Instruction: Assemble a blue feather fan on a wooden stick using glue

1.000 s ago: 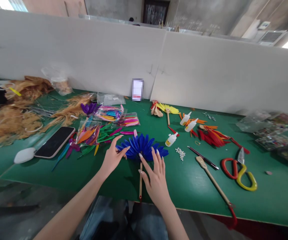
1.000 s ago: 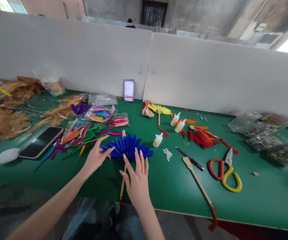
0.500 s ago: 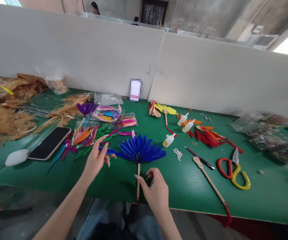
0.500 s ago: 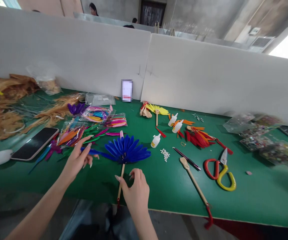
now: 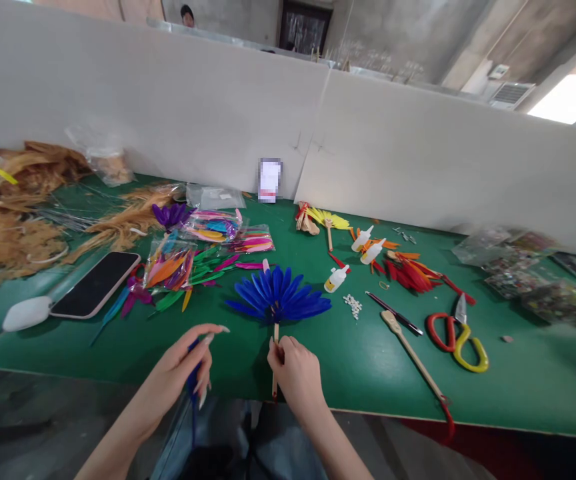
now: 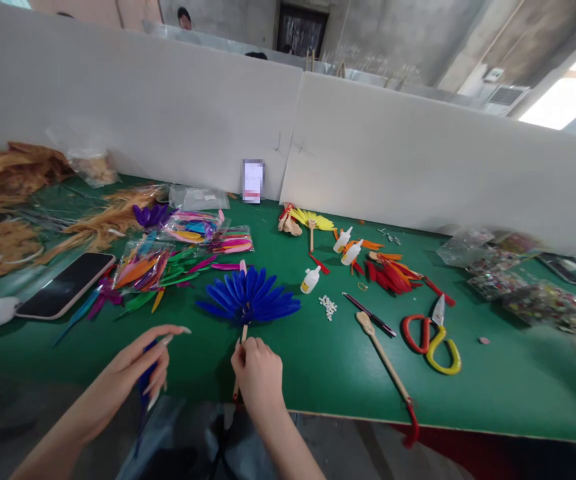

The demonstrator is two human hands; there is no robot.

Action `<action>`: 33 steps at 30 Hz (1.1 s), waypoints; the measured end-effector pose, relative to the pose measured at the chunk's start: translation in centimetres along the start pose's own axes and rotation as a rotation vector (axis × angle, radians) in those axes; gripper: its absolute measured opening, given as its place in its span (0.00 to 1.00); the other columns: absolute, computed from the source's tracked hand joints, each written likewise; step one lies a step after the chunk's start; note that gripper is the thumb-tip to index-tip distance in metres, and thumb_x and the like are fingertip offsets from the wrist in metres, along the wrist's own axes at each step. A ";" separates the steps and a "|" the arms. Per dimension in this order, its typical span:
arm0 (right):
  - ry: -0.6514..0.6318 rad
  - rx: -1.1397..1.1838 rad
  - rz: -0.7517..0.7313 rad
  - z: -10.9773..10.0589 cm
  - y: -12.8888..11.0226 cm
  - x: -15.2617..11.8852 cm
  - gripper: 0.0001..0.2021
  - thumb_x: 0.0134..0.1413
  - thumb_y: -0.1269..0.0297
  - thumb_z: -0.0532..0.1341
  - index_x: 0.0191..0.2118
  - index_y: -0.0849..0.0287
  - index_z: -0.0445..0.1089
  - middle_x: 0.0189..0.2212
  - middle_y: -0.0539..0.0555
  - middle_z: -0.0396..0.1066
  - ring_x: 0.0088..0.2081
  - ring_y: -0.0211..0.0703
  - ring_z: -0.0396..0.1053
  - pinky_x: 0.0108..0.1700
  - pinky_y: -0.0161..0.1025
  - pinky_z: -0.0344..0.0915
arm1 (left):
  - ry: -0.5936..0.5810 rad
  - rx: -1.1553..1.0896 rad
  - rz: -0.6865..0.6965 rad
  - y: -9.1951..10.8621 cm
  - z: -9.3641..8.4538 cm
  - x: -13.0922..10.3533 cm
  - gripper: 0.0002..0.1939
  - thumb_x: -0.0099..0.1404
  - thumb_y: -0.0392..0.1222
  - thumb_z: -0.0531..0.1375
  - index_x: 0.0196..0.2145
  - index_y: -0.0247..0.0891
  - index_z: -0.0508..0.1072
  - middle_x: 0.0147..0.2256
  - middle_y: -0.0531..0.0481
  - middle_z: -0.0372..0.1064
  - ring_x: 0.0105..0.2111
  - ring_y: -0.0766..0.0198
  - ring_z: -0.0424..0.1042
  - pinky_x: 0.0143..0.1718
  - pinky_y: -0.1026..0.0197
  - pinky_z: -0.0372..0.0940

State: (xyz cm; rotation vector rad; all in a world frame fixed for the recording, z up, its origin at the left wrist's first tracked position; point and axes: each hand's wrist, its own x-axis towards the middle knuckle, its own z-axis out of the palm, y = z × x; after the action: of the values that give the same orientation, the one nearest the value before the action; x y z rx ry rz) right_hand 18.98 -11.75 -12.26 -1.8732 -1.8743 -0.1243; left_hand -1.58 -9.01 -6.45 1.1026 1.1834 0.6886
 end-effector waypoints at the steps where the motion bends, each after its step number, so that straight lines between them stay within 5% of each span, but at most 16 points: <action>1: 0.019 0.011 -0.001 -0.1 0.0 0.0 0.19 0.62 0.64 0.49 0.19 0.57 0.60 0.15 0.48 0.65 0.15 0.35 0.62 0.21 0.36 0.45 | -0.043 0.007 -0.031 -0.3 0.3 0.0 0.28 0.62 0.59 0.54 0.52 0.38 0.64 0.16 0.61 0.54 0.14 0.68 0.57 0.19 0.63 0.61; 6: 0.100 0.067 -0.010 -1.3 -0.5 0.8 0.20 0.64 0.63 0.47 0.20 0.57 0.60 0.17 0.47 0.64 0.17 0.34 0.62 0.22 0.34 0.49 | -0.157 0.075 -0.012 -1.0 2.6 1.2 0.31 0.63 0.63 0.50 0.50 0.34 0.67 0.16 0.61 0.51 0.14 0.72 0.49 0.16 0.68 0.51; 12: 0.186 0.164 -0.056 -2.0 -1.7 2.1 0.18 0.62 0.64 0.48 0.21 0.57 0.60 0.16 0.47 0.62 0.16 0.33 0.60 0.22 0.34 0.50 | -0.238 0.022 0.049 0.7 5.2 4.5 0.32 0.60 0.63 0.54 0.49 0.32 0.69 0.16 0.62 0.47 0.16 0.73 0.44 0.16 0.69 0.43; 18: 0.194 0.262 -0.119 -1.3 -2.0 2.1 0.16 0.60 0.66 0.49 0.21 0.56 0.58 0.16 0.48 0.61 0.17 0.34 0.59 0.22 0.33 0.51 | -0.221 -0.050 0.086 1.1 5.6 6.2 0.23 0.55 0.56 0.63 0.38 0.31 0.75 0.23 0.56 0.58 0.20 0.74 0.49 0.19 0.69 0.45; 21: 0.106 0.360 -0.123 -1.6 -1.6 1.8 0.15 0.61 0.66 0.50 0.22 0.56 0.58 0.18 0.48 0.62 0.20 0.35 0.59 0.23 0.33 0.52 | -0.210 -0.033 0.078 0.8 5.3 6.4 0.22 0.56 0.56 0.62 0.36 0.31 0.75 0.19 0.58 0.55 0.18 0.74 0.47 0.18 0.68 0.42; 25: -0.205 0.625 -0.116 -2.9 -1.2 1.3 0.12 0.56 0.60 0.59 0.25 0.57 0.61 0.22 0.47 0.63 0.25 0.35 0.60 0.27 0.32 0.54 | -0.192 0.050 0.099 0.7 5.0 6.2 0.23 0.60 0.58 0.58 0.35 0.31 0.76 0.13 0.62 0.44 0.14 0.74 0.43 0.16 0.67 0.39; 28: -0.287 0.880 0.033 -3.1 -0.7 1.1 0.15 0.53 0.57 0.62 0.22 0.58 0.60 0.19 0.45 0.59 0.24 0.34 0.56 0.26 0.32 0.49 | -0.187 0.076 0.122 0.6 4.9 6.2 0.23 0.60 0.58 0.58 0.34 0.32 0.75 0.13 0.62 0.47 0.14 0.74 0.46 0.16 0.68 0.40; 33: -0.077 1.184 0.429 -1.2 0.6 1.7 0.20 0.55 0.51 0.58 0.20 0.58 0.59 0.16 0.44 0.53 0.21 0.33 0.51 0.24 0.32 0.49 | -0.190 0.067 0.152 0.4 4.7 6.2 0.23 0.60 0.59 0.56 0.33 0.32 0.73 0.12 0.63 0.46 0.13 0.74 0.44 0.15 0.68 0.39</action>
State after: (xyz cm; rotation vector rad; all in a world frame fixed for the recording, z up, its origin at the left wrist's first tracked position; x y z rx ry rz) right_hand 19.95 -10.61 -10.66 -1.3167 -1.0613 0.9813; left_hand 4.67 -4.82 -8.38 1.2955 0.9730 0.6481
